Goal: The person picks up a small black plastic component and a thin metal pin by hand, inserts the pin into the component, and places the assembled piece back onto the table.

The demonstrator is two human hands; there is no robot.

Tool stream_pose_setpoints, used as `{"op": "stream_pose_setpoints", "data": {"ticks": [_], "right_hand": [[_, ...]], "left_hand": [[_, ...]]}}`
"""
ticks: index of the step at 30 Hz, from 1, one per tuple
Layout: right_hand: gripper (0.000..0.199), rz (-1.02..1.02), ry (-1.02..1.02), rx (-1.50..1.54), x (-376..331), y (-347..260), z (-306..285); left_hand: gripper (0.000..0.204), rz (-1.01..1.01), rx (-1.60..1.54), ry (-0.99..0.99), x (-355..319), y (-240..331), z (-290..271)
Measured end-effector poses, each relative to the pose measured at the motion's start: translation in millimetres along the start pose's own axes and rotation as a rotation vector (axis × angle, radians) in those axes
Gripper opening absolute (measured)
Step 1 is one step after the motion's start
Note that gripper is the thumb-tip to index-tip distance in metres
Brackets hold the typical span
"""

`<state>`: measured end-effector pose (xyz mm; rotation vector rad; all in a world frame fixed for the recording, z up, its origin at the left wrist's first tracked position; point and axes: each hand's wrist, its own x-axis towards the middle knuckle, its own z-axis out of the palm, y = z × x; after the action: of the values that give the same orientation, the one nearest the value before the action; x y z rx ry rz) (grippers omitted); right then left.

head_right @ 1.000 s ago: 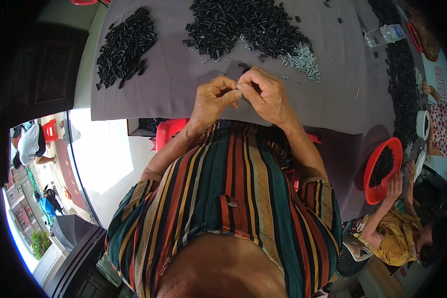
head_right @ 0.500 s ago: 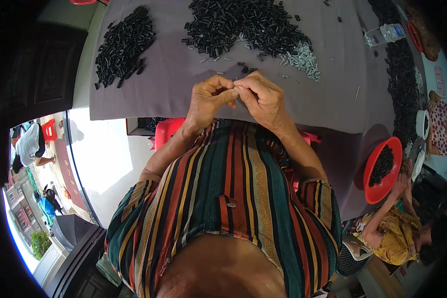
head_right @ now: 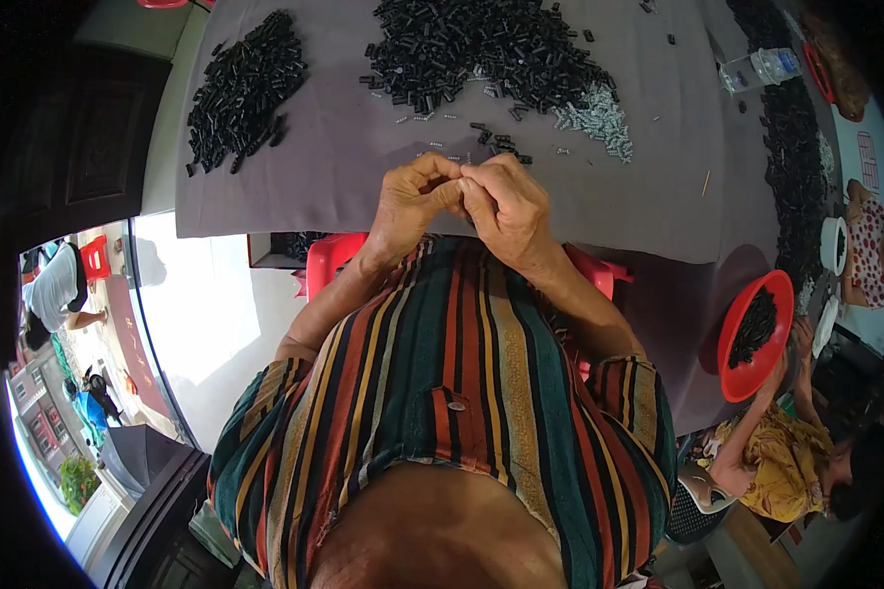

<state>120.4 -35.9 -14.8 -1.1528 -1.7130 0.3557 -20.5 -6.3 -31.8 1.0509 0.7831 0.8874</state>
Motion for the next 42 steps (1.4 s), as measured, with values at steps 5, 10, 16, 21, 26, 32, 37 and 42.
{"op": "stream_pose_setpoints", "data": {"ticks": [5, 10, 16, 21, 26, 32, 37, 42], "right_hand": [[0.01, 0.102, -0.042, 0.104, 0, 3, -7], [0.007, 0.309, -0.057, 0.049, 9, 20, -16], [0.008, 0.274, -0.028, -0.303, 29, 54, -18], [0.01, 0.099, -0.143, -0.551, 39, 66, -13], [0.009, 0.432, -0.143, -0.076, 36, 61, -20], [0.011, 0.508, -0.071, 0.687, 39, 40, -31], [0.015, 0.504, -0.117, 0.907, 33, 31, -35], [0.015, 0.473, -0.077, 0.993, 29, 34, -33]], "left_hand": [[0.006, 0.01, 0.015, -0.01, 0, 2, 0], [0.007, 0.059, 0.033, 0.041, 6, 1, -12], [0.007, 0.063, 0.039, 0.051, 8, -8, -18], [0.007, 0.068, 0.066, 0.045, 8, -9, -15], [0.008, 0.082, 0.037, 0.051, 8, -10, -15], [0.007, 0.046, 0.003, 0.017, 10, -5, -12], [0.007, 0.023, -0.092, -0.048, 6, 13, 2], [0.006, 0.041, -0.073, -0.094, 6, 24, 8]]}}
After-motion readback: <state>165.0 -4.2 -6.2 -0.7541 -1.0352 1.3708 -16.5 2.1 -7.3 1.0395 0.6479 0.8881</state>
